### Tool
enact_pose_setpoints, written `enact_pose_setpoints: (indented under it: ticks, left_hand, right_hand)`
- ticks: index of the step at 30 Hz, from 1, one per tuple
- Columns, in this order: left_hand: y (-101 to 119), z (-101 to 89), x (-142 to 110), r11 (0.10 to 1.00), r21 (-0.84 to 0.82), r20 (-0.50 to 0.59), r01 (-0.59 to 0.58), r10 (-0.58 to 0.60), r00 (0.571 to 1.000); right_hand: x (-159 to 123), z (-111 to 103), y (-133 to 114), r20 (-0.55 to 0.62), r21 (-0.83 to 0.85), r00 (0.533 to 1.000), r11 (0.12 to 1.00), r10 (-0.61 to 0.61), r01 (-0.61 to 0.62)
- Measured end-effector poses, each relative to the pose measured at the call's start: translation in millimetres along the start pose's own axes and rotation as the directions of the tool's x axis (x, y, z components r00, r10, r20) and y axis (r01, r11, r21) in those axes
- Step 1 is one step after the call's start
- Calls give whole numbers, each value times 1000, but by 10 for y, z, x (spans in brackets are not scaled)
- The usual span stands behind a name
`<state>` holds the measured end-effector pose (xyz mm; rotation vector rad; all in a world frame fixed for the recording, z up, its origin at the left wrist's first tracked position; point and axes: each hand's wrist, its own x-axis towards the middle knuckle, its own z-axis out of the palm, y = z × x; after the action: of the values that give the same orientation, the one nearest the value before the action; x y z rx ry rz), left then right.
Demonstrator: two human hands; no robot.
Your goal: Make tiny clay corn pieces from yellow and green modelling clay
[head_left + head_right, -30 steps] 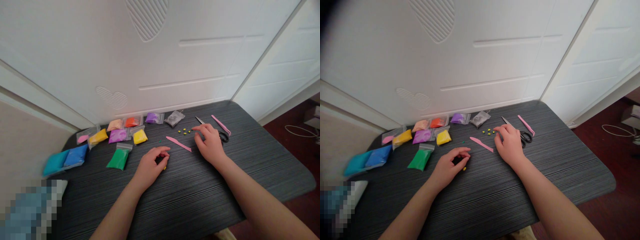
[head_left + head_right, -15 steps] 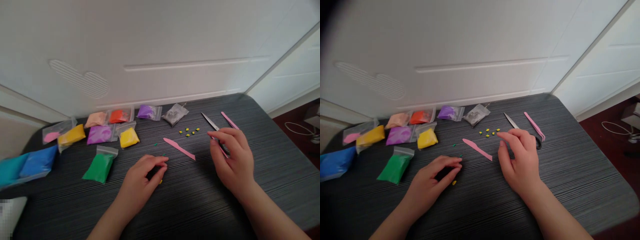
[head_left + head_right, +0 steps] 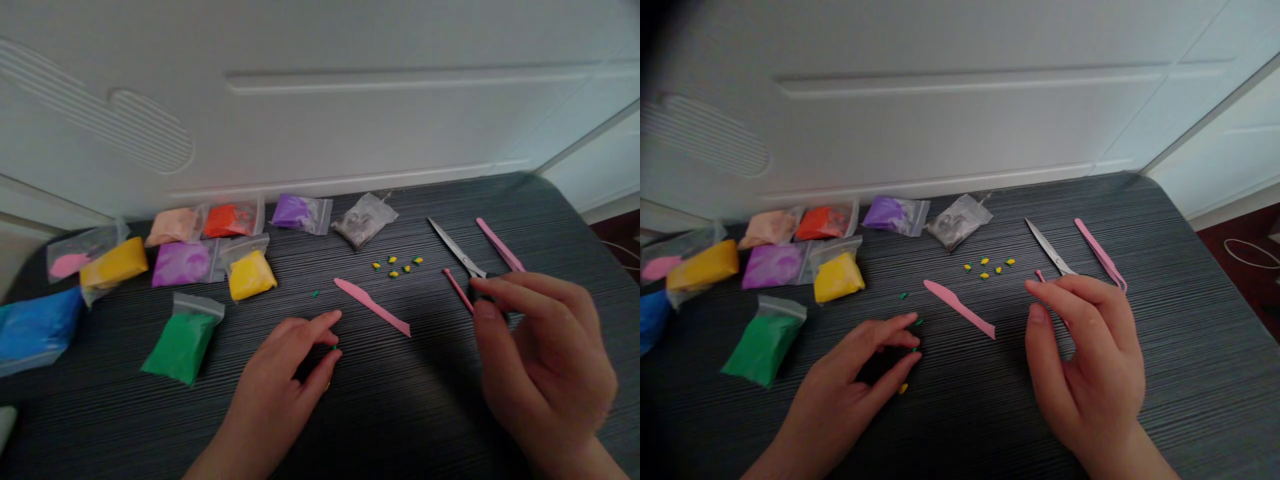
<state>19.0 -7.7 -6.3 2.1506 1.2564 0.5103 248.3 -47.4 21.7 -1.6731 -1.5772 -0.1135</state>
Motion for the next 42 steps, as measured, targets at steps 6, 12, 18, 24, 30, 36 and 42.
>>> enact_pose_setpoints:
  ticks: [6,12,18,24,30,36,42]
  left_hand:
    - [7,-4,-9,1000,5,14,10,-10,1000]
    - [6,9,-5,1000,9,30,2,-2,1000]
    - [3,4,-26,1000,-9,49,24,-23,999]
    - [-11,-59,-26,994,-95,80,49,-42,996]
    - [0,-166,-12,967,-222,99,124,-104,990]
    - [-98,-246,-8,969,-241,178,58,-15,984]
    - [-146,-291,-30,975,-221,281,-13,76,957]
  right_hand:
    - [10,-12,-2,22,-10,1000,1000,-6,7]
    - [-6,4,-10,21,-14,1000,1000,4,-3]
    - [-11,18,1,21,-37,1000,999,-9,10]
    - [-23,67,-17,20,-13,1000,1000,-22,22]
    - [-49,100,-67,100,-3,994,999,-41,41]
    - [-63,150,-63,119,-16,990,997,-72,74]
    - [-53,157,-31,109,-44,990,995,-88,93]
